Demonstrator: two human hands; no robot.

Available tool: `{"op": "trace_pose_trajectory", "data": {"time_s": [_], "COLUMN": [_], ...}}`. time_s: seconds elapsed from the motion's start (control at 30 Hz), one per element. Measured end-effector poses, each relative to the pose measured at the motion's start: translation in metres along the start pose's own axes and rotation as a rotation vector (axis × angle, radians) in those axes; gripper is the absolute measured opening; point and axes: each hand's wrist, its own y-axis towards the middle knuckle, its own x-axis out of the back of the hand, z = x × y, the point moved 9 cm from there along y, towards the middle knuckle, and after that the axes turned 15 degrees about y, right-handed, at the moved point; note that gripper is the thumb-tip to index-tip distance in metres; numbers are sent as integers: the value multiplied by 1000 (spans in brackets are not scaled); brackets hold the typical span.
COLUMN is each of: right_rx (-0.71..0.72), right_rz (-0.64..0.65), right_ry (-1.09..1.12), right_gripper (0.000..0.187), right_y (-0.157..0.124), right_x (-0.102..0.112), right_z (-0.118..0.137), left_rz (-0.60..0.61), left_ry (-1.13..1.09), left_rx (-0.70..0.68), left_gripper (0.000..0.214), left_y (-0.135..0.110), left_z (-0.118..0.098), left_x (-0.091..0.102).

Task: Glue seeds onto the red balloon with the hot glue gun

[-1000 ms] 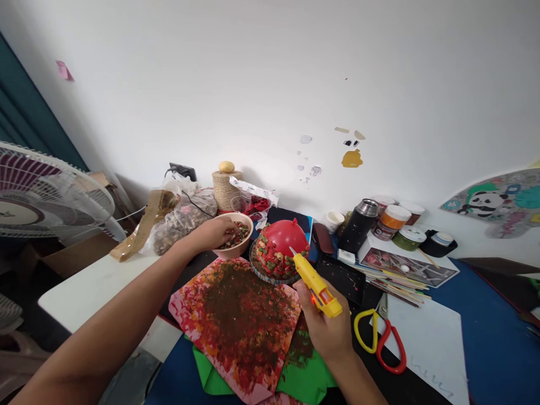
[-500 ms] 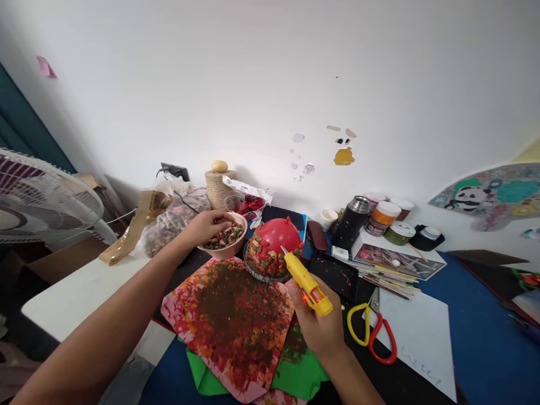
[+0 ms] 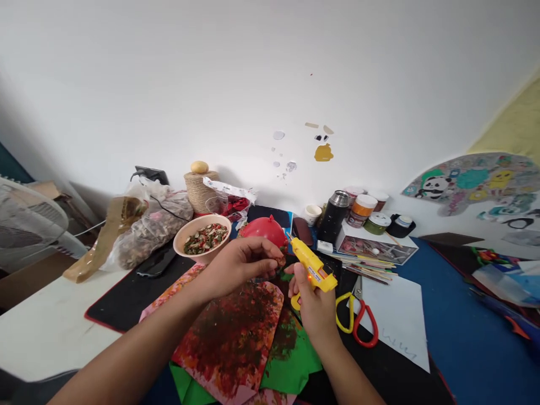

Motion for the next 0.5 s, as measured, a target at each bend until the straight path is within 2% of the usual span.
{"op": "trace_pose_trajectory", "data": {"time_s": [0.1,0.2,0.5], "right_rx": [-8,-20,-112], "right_rz": [-9,-19,-33], "right_ry": [15,43,106], "right_gripper": [70,71,70], "right_y": [1,2,7], "right_x": [-1,0,1], "right_z": [2,3,-4], "left_rz": [49,88,111], "left_ry": [-38,-93,-30], "left_rx": [18,42,24], "left_gripper": [27,32,30], "left_y": [6,10,10], "left_z": [4,7,3], "left_x": [-19,-30,-38]}}
